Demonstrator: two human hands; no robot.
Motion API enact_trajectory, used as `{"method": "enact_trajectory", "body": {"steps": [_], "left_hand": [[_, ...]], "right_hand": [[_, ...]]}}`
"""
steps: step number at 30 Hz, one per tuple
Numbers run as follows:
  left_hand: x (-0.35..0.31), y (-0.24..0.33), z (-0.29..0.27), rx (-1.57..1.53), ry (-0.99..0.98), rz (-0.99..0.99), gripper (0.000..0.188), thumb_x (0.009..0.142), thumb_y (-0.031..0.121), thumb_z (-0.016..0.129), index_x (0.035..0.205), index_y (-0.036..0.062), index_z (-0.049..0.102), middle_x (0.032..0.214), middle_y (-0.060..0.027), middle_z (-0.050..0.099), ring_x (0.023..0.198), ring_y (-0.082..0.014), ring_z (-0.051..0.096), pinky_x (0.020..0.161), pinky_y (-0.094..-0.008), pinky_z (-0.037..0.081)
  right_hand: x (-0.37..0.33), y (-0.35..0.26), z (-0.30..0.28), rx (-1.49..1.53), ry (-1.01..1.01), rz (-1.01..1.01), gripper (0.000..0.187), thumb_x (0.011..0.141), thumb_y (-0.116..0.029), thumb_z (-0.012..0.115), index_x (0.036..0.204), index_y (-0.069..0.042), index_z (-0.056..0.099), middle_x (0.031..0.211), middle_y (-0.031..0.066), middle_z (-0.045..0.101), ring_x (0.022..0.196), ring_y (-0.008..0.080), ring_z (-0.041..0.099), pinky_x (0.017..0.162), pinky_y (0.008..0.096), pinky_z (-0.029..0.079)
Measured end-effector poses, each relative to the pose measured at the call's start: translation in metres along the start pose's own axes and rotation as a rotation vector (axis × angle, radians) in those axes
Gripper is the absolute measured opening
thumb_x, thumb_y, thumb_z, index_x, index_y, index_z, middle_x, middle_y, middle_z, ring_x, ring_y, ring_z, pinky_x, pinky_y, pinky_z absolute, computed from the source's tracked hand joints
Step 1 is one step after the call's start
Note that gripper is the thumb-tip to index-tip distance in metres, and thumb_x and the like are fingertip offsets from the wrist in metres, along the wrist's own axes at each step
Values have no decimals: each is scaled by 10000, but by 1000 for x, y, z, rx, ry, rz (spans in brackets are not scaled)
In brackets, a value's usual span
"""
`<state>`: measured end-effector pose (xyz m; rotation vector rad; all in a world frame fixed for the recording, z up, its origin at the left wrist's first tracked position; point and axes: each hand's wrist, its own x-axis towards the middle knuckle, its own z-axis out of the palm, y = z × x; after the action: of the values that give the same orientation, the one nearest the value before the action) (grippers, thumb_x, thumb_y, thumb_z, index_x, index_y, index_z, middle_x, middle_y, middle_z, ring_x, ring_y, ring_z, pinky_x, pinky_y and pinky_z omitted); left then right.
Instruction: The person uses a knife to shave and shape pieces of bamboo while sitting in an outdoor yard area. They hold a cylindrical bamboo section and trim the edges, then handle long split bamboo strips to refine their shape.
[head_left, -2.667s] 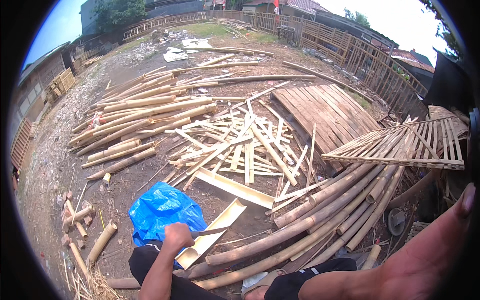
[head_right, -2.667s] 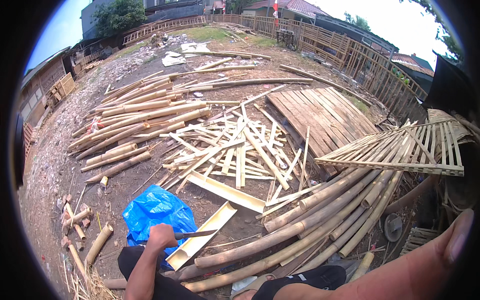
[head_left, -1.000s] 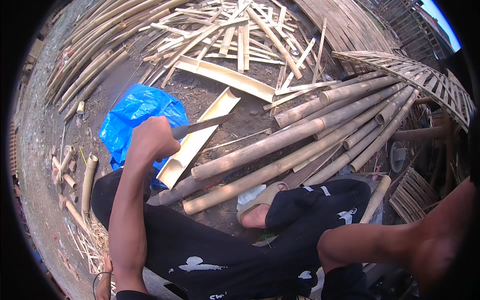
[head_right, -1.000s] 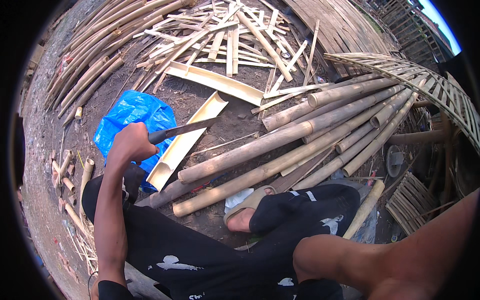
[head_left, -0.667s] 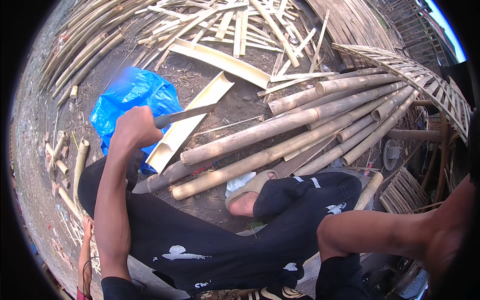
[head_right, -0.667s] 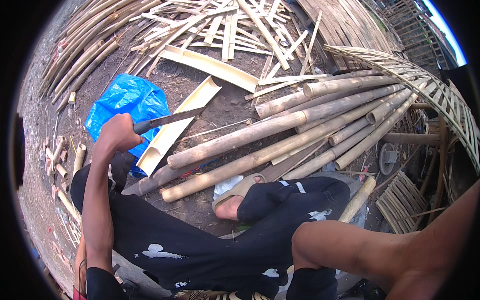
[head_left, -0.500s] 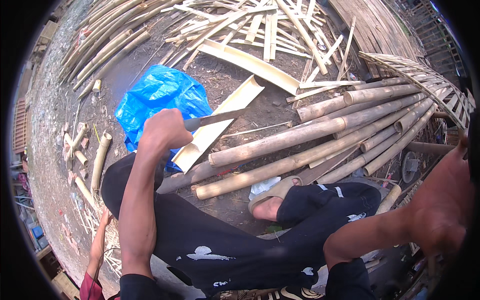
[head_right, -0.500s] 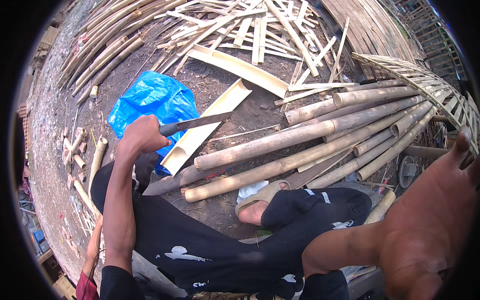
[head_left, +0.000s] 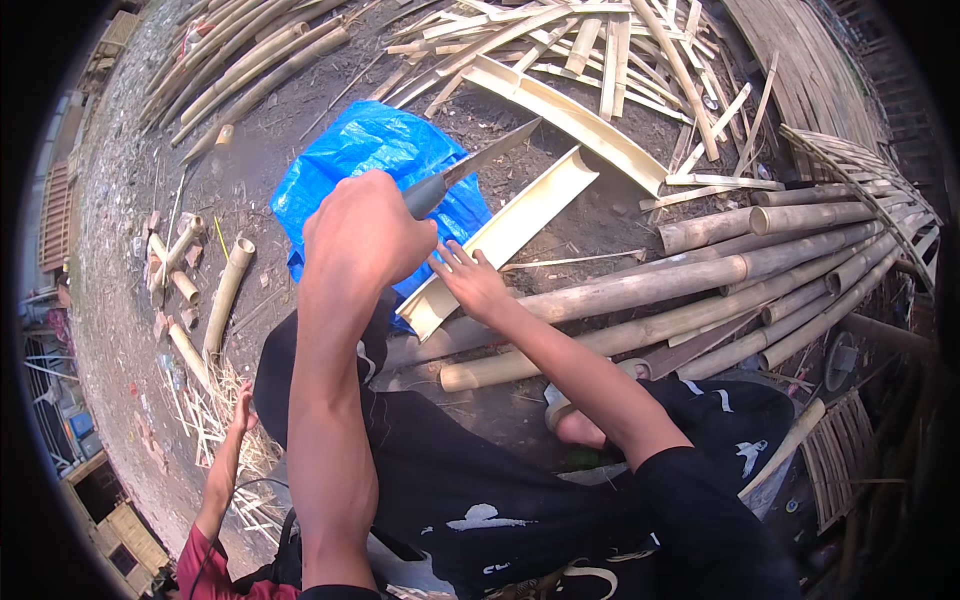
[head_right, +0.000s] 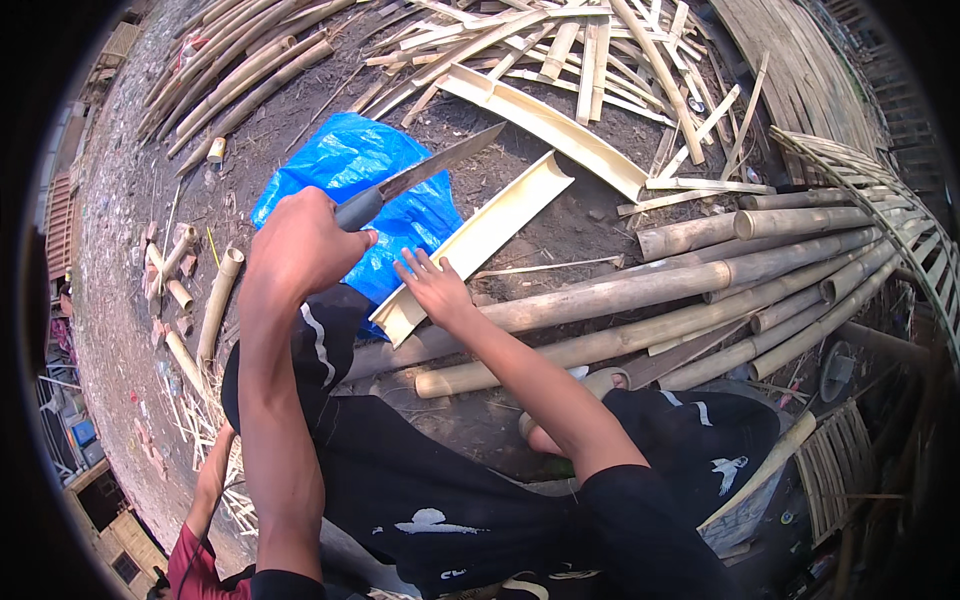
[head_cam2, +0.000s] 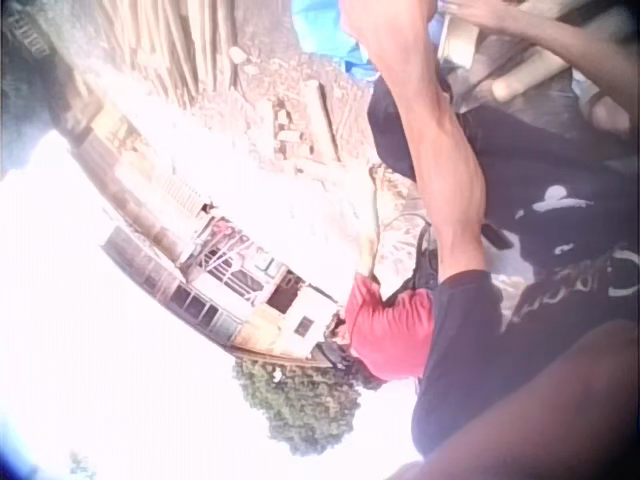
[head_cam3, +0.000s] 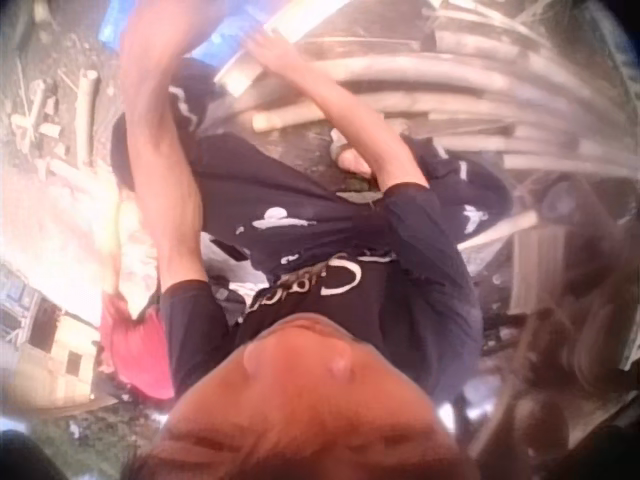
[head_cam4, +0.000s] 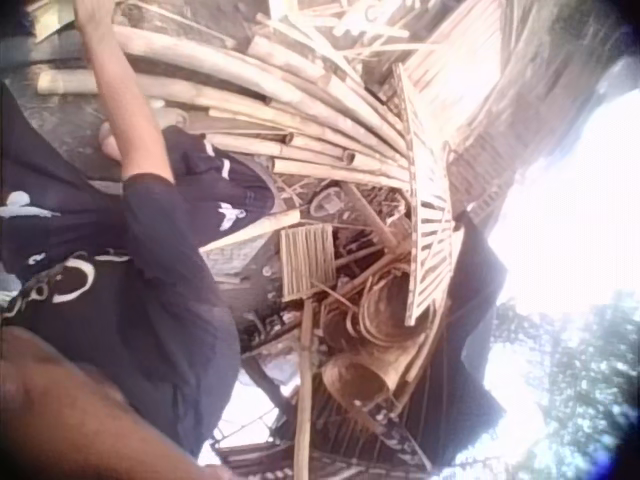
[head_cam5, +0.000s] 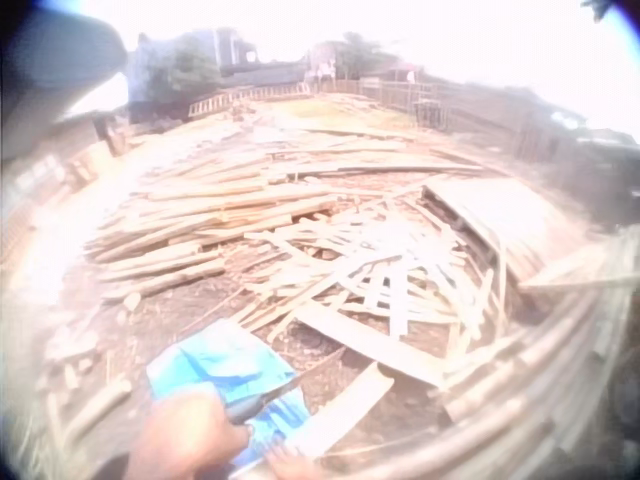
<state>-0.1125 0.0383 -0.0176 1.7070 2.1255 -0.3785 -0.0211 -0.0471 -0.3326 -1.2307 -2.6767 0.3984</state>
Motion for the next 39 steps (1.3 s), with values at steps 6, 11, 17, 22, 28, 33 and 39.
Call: {"method": "enact_trajectory", "body": {"steps": [6,11,17,22,28,33,39], "left_hand": [[3,5,-3,-43,-3,20,436,771,361,843,935,-31,750,898,-256,737,887,-384,743,810,-464,563],[-12,-13,-12,-92,105,37,422,781,368,832,833,-40,739,802,-234,724,791,-362,736,739,-465,550],[-27,-3,0,-494,105,199,420,811,374,823,742,-20,695,542,-47,532,510,-109,469,522,-355,389],[-74,11,-2,-758,142,312,439,890,359,791,673,18,620,551,50,457,535,-51,395,495,-304,287],[-145,57,6,-908,88,300,392,913,316,788,732,3,635,585,39,467,561,-57,401,505,-301,314],[-139,69,22,-722,120,386,370,922,348,742,787,9,684,541,-105,599,484,-243,621,549,-397,473],[-129,70,27,-649,197,398,411,910,358,762,799,-31,692,549,-100,562,526,-187,525,538,-387,420]], "right_hand": [[19,31,25,-151,-378,-131,455,923,-186,605,1374,-138,559,1230,79,625,1235,234,541,1050,452,403],[12,19,-4,-48,-28,-189,375,820,-204,701,1180,-125,635,1137,74,630,1176,250,564,1018,448,415],[-33,65,-78,97,328,68,436,734,-138,741,1142,-115,590,1056,49,658,1073,235,628,964,458,425],[-48,112,-173,291,799,218,578,602,-226,894,1074,-106,584,974,54,691,926,285,667,879,420,440],[-63,155,-227,426,1142,447,635,668,-371,953,1072,-25,605,946,153,723,884,314,712,826,428,539],[-76,171,-225,539,1180,542,707,665,-446,948,1084,16,615,965,192,735,897,283,728,827,401,569],[-74,165,-229,652,1141,553,672,671,-433,943,1061,19,634,1008,187,743,933,261,729,854,388,565]]}}
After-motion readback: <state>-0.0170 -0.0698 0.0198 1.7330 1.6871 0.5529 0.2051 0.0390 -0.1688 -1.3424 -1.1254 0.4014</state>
